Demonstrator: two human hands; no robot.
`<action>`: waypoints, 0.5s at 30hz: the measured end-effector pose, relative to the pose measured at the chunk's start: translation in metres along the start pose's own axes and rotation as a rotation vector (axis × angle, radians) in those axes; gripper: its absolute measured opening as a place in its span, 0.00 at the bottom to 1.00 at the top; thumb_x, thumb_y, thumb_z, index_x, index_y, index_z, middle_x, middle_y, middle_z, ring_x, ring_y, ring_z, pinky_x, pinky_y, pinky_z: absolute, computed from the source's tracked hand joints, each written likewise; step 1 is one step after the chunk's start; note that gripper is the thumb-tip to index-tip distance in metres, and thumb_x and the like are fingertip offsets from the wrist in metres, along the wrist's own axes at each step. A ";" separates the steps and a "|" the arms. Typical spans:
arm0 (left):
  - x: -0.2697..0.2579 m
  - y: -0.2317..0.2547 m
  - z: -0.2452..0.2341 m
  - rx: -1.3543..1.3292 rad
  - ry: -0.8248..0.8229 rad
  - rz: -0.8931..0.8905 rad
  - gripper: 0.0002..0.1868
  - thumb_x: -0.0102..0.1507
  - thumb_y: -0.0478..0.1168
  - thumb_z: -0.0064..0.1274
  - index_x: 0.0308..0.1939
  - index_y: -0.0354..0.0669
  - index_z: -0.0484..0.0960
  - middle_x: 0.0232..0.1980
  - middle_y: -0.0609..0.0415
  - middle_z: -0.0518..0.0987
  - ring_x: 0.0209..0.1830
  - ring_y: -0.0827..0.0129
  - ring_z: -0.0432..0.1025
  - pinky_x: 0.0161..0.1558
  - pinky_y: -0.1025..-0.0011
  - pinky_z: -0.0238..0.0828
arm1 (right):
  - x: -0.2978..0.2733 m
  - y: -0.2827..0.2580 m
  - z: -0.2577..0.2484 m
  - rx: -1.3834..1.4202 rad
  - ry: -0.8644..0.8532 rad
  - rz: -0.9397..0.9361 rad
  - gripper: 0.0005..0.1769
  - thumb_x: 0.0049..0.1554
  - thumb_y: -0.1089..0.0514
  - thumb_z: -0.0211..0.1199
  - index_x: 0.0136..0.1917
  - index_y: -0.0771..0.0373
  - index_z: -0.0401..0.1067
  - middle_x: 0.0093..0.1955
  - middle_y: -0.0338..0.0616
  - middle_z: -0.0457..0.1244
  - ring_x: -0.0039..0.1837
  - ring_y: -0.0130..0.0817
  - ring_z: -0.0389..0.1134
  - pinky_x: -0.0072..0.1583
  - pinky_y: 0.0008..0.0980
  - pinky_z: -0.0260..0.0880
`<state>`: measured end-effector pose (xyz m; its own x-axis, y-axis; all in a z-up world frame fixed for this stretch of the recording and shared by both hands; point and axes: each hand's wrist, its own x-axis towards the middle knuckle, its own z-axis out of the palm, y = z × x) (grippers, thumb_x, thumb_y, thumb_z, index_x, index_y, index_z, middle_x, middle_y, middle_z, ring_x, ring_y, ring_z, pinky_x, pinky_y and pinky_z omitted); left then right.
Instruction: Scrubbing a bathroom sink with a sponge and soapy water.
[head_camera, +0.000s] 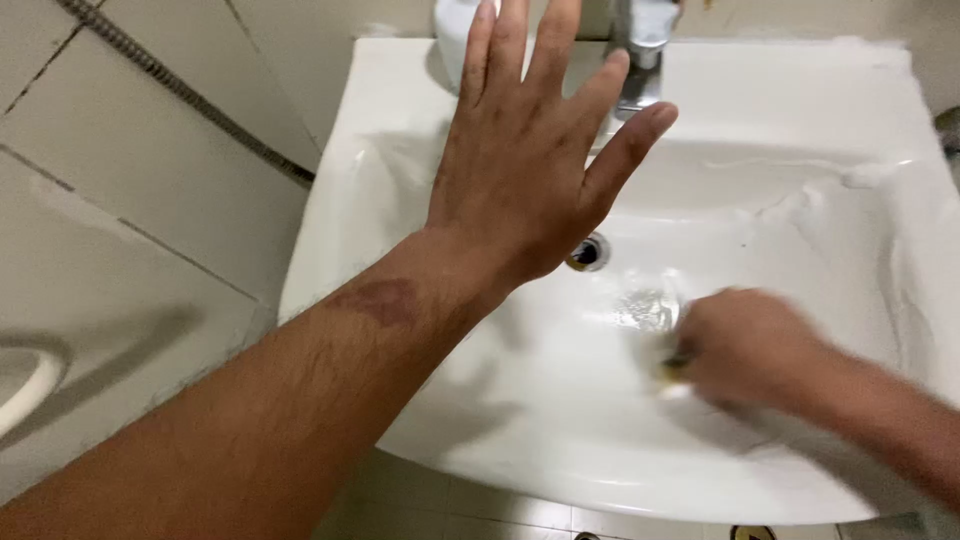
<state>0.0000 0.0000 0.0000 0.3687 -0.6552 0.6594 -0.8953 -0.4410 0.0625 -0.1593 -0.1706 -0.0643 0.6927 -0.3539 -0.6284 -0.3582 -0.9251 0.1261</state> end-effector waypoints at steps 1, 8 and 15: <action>0.001 0.004 -0.002 -0.004 0.001 0.005 0.37 0.75 0.67 0.29 0.68 0.43 0.78 0.78 0.38 0.56 0.82 0.43 0.45 0.82 0.43 0.31 | 0.002 0.015 -0.004 0.004 0.001 0.005 0.13 0.56 0.40 0.66 0.46 0.46 0.84 0.41 0.37 0.75 0.42 0.31 0.74 0.51 0.37 0.79; 0.014 0.028 -0.011 0.059 -0.058 0.007 0.41 0.75 0.68 0.30 0.81 0.43 0.53 0.83 0.44 0.51 0.86 0.53 0.43 0.85 0.47 0.31 | 0.090 0.077 0.005 -0.169 0.398 0.112 0.14 0.62 0.43 0.61 0.59 0.43 0.79 0.45 0.39 0.72 0.36 0.32 0.73 0.41 0.34 0.80; 0.031 0.049 -0.011 0.012 -0.118 0.049 0.42 0.75 0.68 0.32 0.80 0.42 0.51 0.83 0.45 0.48 0.86 0.56 0.41 0.85 0.47 0.31 | -0.001 0.023 -0.008 -0.156 0.114 0.001 0.23 0.65 0.39 0.57 0.43 0.54 0.83 0.39 0.39 0.72 0.38 0.29 0.74 0.46 0.31 0.78</action>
<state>-0.0357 -0.0350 0.0320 0.3517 -0.7435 0.5688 -0.9103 -0.4134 0.0225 -0.1632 -0.1928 -0.0541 0.7621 -0.3602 -0.5381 -0.2640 -0.9316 0.2498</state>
